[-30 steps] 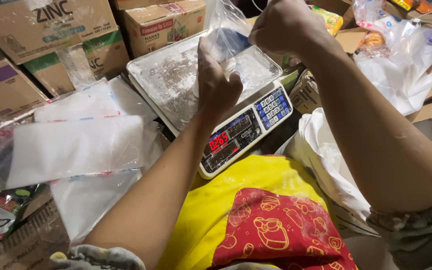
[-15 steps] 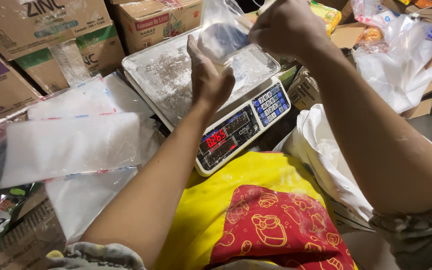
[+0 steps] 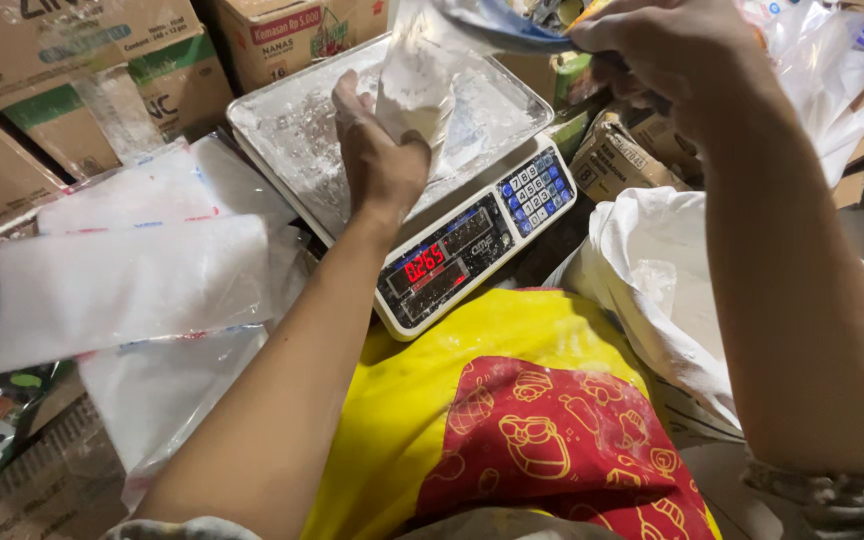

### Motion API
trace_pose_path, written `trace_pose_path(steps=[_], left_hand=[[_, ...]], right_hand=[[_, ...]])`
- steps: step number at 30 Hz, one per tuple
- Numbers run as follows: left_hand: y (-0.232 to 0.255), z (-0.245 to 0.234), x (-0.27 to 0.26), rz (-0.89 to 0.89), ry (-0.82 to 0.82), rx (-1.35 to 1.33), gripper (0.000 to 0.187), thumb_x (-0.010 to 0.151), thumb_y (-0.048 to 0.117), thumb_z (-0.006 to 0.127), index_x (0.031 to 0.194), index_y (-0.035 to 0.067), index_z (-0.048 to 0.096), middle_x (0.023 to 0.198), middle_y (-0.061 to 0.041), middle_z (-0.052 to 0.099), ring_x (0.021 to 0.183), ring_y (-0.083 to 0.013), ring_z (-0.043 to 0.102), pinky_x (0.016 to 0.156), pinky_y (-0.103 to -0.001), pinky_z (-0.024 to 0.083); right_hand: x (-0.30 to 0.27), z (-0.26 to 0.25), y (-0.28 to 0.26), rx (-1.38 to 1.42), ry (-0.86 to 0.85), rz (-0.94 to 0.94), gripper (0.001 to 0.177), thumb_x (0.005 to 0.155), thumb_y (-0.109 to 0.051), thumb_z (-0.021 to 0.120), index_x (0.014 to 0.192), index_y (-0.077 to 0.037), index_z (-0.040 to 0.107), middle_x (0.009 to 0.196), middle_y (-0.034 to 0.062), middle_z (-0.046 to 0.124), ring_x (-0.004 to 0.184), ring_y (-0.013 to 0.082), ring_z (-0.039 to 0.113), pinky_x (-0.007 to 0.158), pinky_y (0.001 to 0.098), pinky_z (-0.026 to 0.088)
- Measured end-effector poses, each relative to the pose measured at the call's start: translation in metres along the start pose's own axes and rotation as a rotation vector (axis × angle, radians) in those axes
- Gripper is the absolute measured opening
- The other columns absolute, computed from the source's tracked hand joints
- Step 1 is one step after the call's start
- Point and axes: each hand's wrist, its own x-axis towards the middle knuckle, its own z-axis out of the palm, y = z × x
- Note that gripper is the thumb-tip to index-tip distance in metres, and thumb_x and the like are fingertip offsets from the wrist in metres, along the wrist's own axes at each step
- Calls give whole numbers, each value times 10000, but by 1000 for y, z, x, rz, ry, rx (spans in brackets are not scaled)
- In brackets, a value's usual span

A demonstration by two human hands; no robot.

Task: The person scoops white powder from a large sack into small plastic bags using a blue scoop, places each bag on a digital scale to check the weight, and ties the bags shut. The process is repeated multiple times in a cluttered storage area.

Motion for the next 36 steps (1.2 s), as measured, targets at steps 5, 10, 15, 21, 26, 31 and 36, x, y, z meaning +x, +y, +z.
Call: trace_pose_path(steps=[5, 10, 15, 21, 26, 31, 36], left_hand=[[-16, -6, -4, 107, 53, 62, 750, 786, -63, 579, 1459, -111, 252, 1392, -320, 456, 1340, -434, 462, 1191, -468, 393], [-22, -2, -7, 62, 21, 62, 724, 751, -27, 513, 1441, -91, 304, 1258, -291, 565, 1239, -407, 553, 1177, -427, 408], [-23, -3, -10, 138, 80, 31, 672, 738, -31, 555, 1389, -83, 397, 1214, -298, 593, 1215, -397, 591, 1123, -452, 430], [-29, -2, -11, 158, 91, 29, 647, 713, -34, 547, 1348, -84, 433, 1176, -281, 603, 1179, -385, 622, 1113, -433, 460], [-32, 1, -9, 147, 80, 41, 644, 701, -43, 548, 1332, -108, 438, 1166, -279, 609, 1175, -376, 626, 1117, -417, 491], [-28, 2, -9, 95, 61, 14, 685, 692, -69, 520, 1363, -135, 399, 1153, -274, 604, 1178, -383, 623, 1115, -413, 492], [-22, -3, -12, 66, 40, 30, 669, 714, -73, 532, 1370, -112, 402, 1166, -268, 607, 1183, -385, 634, 1119, -415, 493]], right_hand=[[4, -26, 40, -105, 52, -203, 172, 881, -212, 718, 990, -82, 686, 854, -19, 689, 717, 86, 654, 601, 214, 518], [18, -64, 103, -269, -68, -606, 216, 892, -121, 561, 1086, -65, 639, 1009, 3, 679, 892, 98, 656, 731, 236, 526], [32, -71, 128, -289, -98, -573, 197, 921, -116, 548, 1087, -65, 641, 1005, 20, 688, 899, 107, 666, 749, 248, 538], [24, -62, 116, -329, -69, -559, 179, 956, -109, 532, 1089, -65, 643, 1001, 41, 699, 907, 117, 677, 770, 261, 552], [16, -55, 102, -354, -40, -547, 169, 986, -104, 519, 1091, -65, 645, 998, 58, 707, 914, 125, 686, 787, 273, 564], [13, -48, 96, -266, -9, -418, 149, 1059, -139, 524, 1100, -75, 652, 987, 57, 717, 922, 124, 703, 804, 259, 576], [10, -39, 78, 155, -91, -366, 181, 1148, -237, 592, 1134, -68, 656, 1015, 44, 715, 933, 129, 719, 831, 254, 580]])
